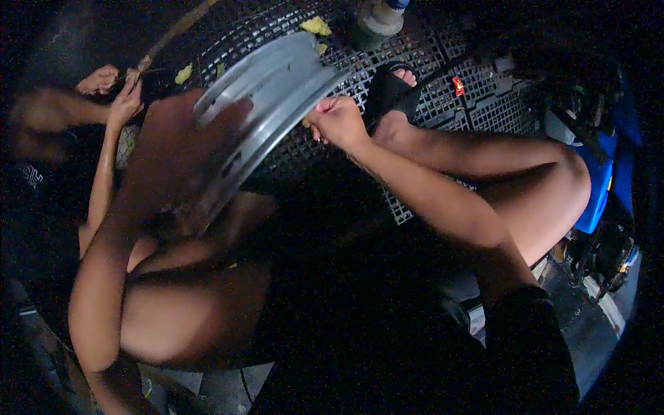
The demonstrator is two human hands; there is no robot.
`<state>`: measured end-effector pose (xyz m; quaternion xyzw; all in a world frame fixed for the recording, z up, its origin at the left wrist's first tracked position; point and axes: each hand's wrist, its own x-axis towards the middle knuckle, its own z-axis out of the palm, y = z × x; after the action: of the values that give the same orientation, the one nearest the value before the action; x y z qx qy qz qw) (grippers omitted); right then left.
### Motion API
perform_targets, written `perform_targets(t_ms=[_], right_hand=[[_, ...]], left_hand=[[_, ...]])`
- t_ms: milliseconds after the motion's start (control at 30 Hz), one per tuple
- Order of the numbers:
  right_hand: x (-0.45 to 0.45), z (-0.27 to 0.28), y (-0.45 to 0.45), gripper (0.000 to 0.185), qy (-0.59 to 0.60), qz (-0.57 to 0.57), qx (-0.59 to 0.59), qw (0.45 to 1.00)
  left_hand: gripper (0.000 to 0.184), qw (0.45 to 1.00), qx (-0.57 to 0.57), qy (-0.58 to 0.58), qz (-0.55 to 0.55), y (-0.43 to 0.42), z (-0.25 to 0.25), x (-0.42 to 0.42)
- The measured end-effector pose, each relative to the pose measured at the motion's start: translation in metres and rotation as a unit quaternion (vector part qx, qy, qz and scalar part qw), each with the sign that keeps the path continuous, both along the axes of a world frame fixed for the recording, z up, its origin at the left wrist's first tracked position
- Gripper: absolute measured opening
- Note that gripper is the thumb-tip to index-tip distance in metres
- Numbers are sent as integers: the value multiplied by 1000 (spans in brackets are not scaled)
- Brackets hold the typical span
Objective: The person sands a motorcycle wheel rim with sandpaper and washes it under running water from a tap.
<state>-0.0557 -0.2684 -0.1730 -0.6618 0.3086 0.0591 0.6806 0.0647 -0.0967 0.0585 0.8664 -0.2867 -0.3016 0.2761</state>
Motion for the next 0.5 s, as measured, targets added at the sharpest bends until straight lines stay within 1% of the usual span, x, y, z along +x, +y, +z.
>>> perform_targets(t_ms=[33, 100, 133, 167, 233, 267, 300, 367, 400, 433, 500], right_hand=[[0, 3, 0, 46, 18, 19, -11, 1000], [19, 1, -7, 45, -58, -127, 48, 989], [23, 11, -11, 45, -44, -112, 38, 992], [11, 4, 0, 45, -36, -114, 44, 992], [-6, 9, 10, 46, 15, -25, 77, 997], [-2, 9, 1, 30, 50, 33, 8, 998], [10, 16, -8, 30, 46, 39, 5, 998], [23, 16, -12, 35, -41, -87, -1, 995], [14, 5, 0, 38, -18, -90, -23, 996], [-7, 0, 11, 39, -34, -30, -23, 999], [-3, -4, 11, 49, 23, -15, -44, 999]], left_hand=[[49, 1000, 6, -5, 1, 1, 0, 2], [49, 1000, 12, -14, 1, 6, -6, 3], [49, 1000, 12, -16, 1, 8, -7, 3], [49, 1000, 17, -14, 0, 9, -8, 4], [49, 999, 23, -25, -3, 11, -10, 6], [49, 999, 26, -34, 0, 14, -11, 6], [49, 999, 27, -34, 7, 18, -12, 6], [49, 999, 26, -35, 15, 20, -10, 7], [49, 999, 25, -35, 16, 20, -9, 7], [49, 999, 24, -43, 17, 22, -12, 3], [50, 998, 32, -52, 27, 29, -18, 6]])
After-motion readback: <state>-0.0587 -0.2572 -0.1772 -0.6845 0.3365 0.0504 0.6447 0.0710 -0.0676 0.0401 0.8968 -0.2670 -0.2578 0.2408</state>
